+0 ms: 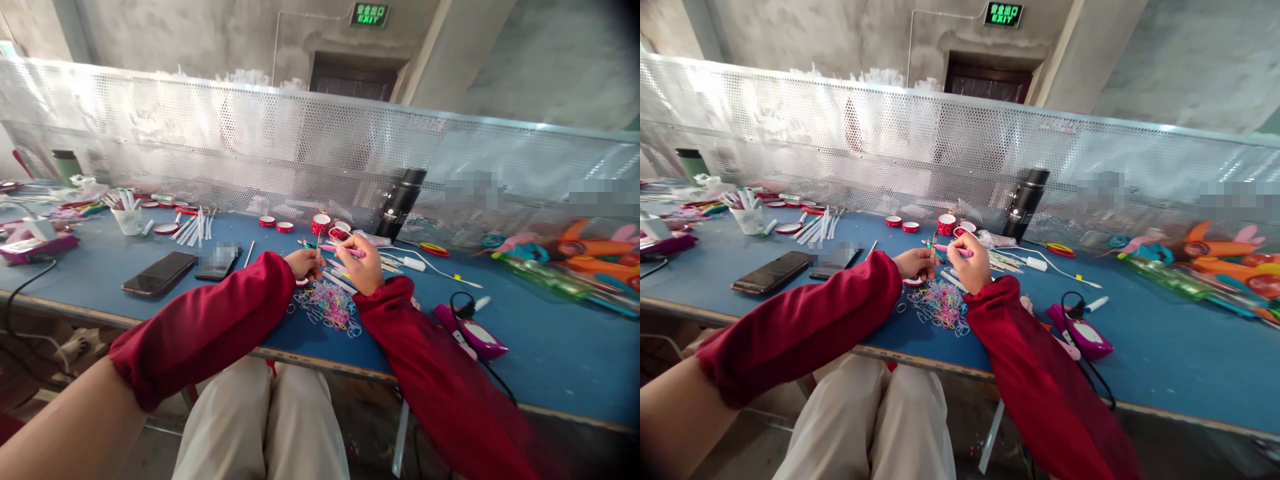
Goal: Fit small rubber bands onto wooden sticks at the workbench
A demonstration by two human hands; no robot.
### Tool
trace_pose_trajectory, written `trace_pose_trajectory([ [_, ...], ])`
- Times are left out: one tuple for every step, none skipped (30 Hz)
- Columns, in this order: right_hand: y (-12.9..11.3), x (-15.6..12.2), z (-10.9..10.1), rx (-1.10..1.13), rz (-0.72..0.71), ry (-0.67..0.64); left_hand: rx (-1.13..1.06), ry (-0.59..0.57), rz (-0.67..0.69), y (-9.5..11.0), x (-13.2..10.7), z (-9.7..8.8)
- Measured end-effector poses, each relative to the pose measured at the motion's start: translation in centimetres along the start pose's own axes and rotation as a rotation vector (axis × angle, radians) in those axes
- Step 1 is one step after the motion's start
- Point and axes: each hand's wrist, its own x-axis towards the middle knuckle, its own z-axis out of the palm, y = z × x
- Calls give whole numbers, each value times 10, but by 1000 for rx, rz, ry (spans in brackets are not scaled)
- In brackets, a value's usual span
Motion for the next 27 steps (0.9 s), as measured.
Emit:
trace_pose_trajectory([
  [1, 0, 0, -4, -1, -1, 1, 3, 1, 0, 0, 0],
  [1, 0, 0, -9, -1, -5, 2, 6, 2, 0, 0, 0],
  [2, 0, 0, -10, 0, -9, 2, 7, 3, 0, 0, 0],
  [2, 0, 0, -8, 3, -10, 2, 5, 5, 0, 0, 0],
  [2, 0, 0, -5, 4, -8, 1, 1, 8, 0, 0, 0],
  [2, 0, 0, -2, 5, -5, 0, -1, 12, 0, 0, 0],
  [2, 0, 0, -1, 4, -2, 1, -3, 14, 0, 0, 0],
  [2, 0, 0, -2, 2, 1, 4, -2, 15, -1, 0, -1],
  [3, 0, 0, -7, 0, 0, 7, -1, 17, -1, 0, -1],
  [3, 0, 0, -11, -1, -2, 10, 0, 18, -1, 0, -1],
  [3, 0, 0, -13, 1, -4, 12, 1, 20, -2, 1, -1],
  [3, 0, 0, -13, 5, -6, 13, 0, 22, -2, 1, -1],
  [3, 0, 0, -12, 7, -6, 11, -2, 24, -2, 1, -1],
  [3, 0, 0, -11, 8, -6, 9, -4, 24, -2, 1, -1],
  [2, 0, 0, -10, 8, -7, 7, -6, 23, -3, 1, -1],
  [2, 0, 0, -10, 5, -7, 6, -6, 21, -3, 1, -1],
  [1, 0, 0, -10, 0, -8, 6, -5, 19, -3, 1, -1],
  [1, 0, 0, -8, -3, -9, 6, -3, 18, -3, 1, -1],
  [0, 0, 0, -4, -5, -8, 4, 1, 19, -3, 1, -1],
  [0, 0, 0, 0, -5, -7, 2, 3, 22, -3, 1, -1],
  [-1, 0, 0, 3, -5, -6, -2, 6, 26, -3, 1, -1],
  [-1, 0, 1, 5, -4, -6, -6, 8, 28, -3, 1, -1],
  [0, 0, 1, 3, -3, -6, -10, 9, 30, -3, 1, -1],
  [0, 0, 1, -2, -2, -7, -12, 9, 30, -2, 1, 0],
  [1, 0, 1, -8, 0, -8, -13, 8, 28, -2, 1, 0],
  [1, 0, 0, -14, 1, -9, -15, 7, 25, -2, 0, 0],
  [2, 1, 0, -19, 2, -8, -16, 7, 23, -2, 0, 0],
])
